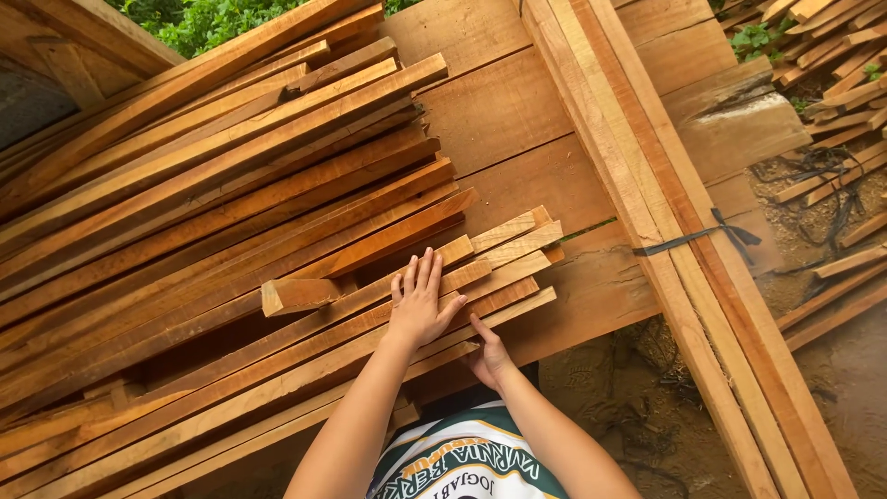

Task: Organizing and stacking thin wood slats on a wooden workbench in a workshop.

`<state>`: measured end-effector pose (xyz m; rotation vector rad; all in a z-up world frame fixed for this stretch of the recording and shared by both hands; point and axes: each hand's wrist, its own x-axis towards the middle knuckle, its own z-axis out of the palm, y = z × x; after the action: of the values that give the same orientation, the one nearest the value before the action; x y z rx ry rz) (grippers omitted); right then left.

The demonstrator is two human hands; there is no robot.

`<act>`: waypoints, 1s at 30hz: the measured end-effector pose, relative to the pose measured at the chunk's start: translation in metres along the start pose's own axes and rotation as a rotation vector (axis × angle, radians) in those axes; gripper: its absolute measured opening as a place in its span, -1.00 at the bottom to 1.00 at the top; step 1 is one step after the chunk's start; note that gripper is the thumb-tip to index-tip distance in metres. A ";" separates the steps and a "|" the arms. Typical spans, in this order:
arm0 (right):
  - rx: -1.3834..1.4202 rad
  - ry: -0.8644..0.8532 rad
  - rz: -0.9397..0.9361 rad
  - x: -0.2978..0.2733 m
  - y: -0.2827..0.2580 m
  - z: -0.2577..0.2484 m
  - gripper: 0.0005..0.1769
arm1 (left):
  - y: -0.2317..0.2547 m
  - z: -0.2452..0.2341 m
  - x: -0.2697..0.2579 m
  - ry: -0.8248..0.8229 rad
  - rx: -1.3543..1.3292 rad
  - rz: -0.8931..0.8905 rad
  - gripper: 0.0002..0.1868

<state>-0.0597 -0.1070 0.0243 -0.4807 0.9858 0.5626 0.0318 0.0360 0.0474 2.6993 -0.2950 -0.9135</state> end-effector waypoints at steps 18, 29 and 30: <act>0.121 0.095 -0.315 0.044 -0.075 -0.061 -0.44 | 0.000 -0.025 -0.001 -0.011 -0.194 -0.043 -0.32; -0.629 0.194 -0.509 0.043 -0.147 -0.104 0.02 | 0.018 -0.012 0.002 0.048 -0.228 -0.128 -0.26; -0.752 0.162 -0.488 0.043 -0.150 -0.105 0.33 | 0.020 -0.010 0.003 0.065 -0.230 -0.140 -0.26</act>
<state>-0.0123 -0.2757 -0.0442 -1.4121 0.7418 0.4379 0.0380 0.0186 0.0599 2.5542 0.0136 -0.8386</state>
